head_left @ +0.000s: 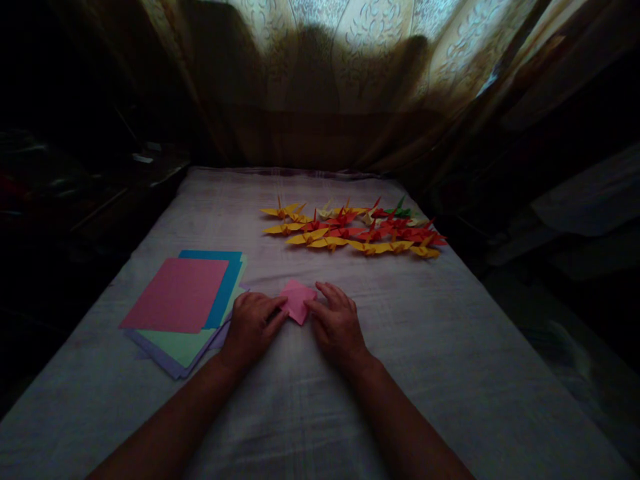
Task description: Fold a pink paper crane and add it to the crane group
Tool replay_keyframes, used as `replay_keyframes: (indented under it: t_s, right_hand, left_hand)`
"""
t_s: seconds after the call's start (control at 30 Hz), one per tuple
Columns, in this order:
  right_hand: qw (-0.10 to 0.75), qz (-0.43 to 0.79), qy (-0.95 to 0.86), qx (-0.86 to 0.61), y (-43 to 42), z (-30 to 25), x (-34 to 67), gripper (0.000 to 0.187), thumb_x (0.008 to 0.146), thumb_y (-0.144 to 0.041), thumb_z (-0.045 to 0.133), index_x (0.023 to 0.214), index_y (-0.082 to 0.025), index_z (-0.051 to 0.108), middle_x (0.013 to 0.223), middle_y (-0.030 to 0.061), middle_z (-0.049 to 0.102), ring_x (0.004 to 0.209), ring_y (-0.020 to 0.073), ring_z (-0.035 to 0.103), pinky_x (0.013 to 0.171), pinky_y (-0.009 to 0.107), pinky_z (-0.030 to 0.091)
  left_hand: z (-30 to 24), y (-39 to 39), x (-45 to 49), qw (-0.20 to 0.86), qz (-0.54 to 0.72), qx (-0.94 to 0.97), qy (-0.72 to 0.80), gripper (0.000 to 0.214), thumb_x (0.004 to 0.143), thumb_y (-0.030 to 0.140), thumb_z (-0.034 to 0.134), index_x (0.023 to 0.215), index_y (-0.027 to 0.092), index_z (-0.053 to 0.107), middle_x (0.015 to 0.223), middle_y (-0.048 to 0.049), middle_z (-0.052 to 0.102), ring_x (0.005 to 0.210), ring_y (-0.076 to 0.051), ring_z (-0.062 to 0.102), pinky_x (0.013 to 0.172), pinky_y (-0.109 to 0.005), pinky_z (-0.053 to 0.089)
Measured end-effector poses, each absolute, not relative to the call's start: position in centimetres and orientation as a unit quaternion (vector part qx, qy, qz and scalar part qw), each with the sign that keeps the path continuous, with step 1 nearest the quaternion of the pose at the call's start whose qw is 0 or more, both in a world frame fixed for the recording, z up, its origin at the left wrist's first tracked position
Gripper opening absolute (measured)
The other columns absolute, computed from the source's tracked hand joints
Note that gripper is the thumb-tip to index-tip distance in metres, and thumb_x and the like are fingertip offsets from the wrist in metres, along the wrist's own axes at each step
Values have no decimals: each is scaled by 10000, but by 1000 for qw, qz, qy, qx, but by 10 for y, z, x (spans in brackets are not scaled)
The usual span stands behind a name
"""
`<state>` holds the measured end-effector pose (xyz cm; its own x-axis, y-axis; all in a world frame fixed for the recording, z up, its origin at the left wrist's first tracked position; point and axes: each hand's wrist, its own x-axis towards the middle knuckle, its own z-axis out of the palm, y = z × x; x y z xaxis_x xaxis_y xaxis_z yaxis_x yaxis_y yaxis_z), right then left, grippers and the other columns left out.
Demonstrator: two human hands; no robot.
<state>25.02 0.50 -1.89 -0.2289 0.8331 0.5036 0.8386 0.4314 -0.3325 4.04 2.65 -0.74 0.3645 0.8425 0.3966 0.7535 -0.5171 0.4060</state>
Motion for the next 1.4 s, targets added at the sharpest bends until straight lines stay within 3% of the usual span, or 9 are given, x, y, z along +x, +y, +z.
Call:
replay_keyframes:
  t_s: [0.2, 0.37, 0.43, 0.53, 0.63, 0.73, 0.97, 1.23, 1.4]
  right_hand:
    - [282, -44, -807, -516, 6, -17, 251, 167, 877, -272, 661, 1016, -324, 736, 1300, 65, 624, 1203, 251, 513, 944, 406, 409]
    - [290, -41, -799, -525, 6, -14, 250, 98, 874, -285, 678, 945, -306, 742, 1238, 52, 662, 1149, 233, 542, 911, 364, 425]
    - [295, -29, -800, -521, 7, -16, 249, 107, 890, -271, 655, 955, -291, 738, 1205, 57, 679, 1120, 219, 566, 902, 348, 436]
    - [308, -8, -801, -513, 8, -21, 250, 150, 921, -238, 597, 986, -265, 730, 1148, 69, 706, 1025, 197, 629, 871, 330, 467]
    - [325, 8, -802, -500, 10, -26, 251, 174, 932, -207, 563, 983, -244, 726, 1096, 67, 728, 952, 190, 672, 839, 319, 498]
    - [332, 24, -805, -491, 11, -28, 251, 176, 930, -192, 558, 958, -238, 725, 1063, 61, 739, 934, 183, 687, 839, 308, 514]
    - [340, 29, -804, -486, 11, -24, 249, 176, 925, -190, 554, 938, -229, 725, 1041, 75, 740, 924, 183, 692, 832, 305, 531]
    - [366, 9, -789, -494, 8, -21, 249, 288, 900, -146, 500, 1139, -188, 653, 1218, 118, 664, 1083, 217, 632, 905, 362, 521]
    - [408, -6, -754, -514, 1, -10, 249, 210, 887, -152, 504, 1005, -201, 671, 1057, 99, 675, 991, 224, 617, 891, 380, 502]
  left_hand:
    - [-7, 26, 41, 73, 278, 830, 478, 257, 947, 398, 560, 959, 218, 743, 819, -52, 734, 784, -221, 640, 830, -415, 413]
    - [-1, 24, 39, 44, 255, 843, 472, 213, 922, 403, 608, 915, 250, 756, 798, -40, 711, 785, -231, 630, 813, -427, 417]
    - [2, 22, 39, 19, 246, 844, 477, 186, 906, 397, 627, 906, 272, 764, 878, -58, 704, 858, -255, 623, 828, -442, 425]
    - [4, 21, 40, 4, 251, 849, 465, 160, 900, 368, 628, 912, 278, 760, 1170, -86, 667, 1091, -300, 582, 942, -485, 417]
    - [1, 23, 42, 22, 247, 867, 432, 203, 920, 334, 593, 1046, 241, 722, 1336, -106, 604, 1250, -320, 517, 1057, -534, 362]
    - [-4, 25, 44, 44, 234, 886, 397, 234, 944, 300, 561, 1125, 225, 690, 1250, -96, 674, 1226, -304, 565, 1096, -559, 319]
    - [-4, 27, 45, 68, 237, 890, 384, 185, 961, 245, 525, 1014, 215, 700, 1074, -61, 749, 1052, -241, 678, 1063, -496, 361]
    - [-1, 25, 52, 26, 231, 876, 422, 190, 970, 222, 463, 947, 208, 651, 971, -52, 748, 920, -219, 693, 1038, -488, 339]
    - [-1, 25, 54, 14, 237, 864, 443, 255, 987, 228, 395, 893, 198, 630, 870, -53, 740, 785, -195, 684, 1000, -442, 373]
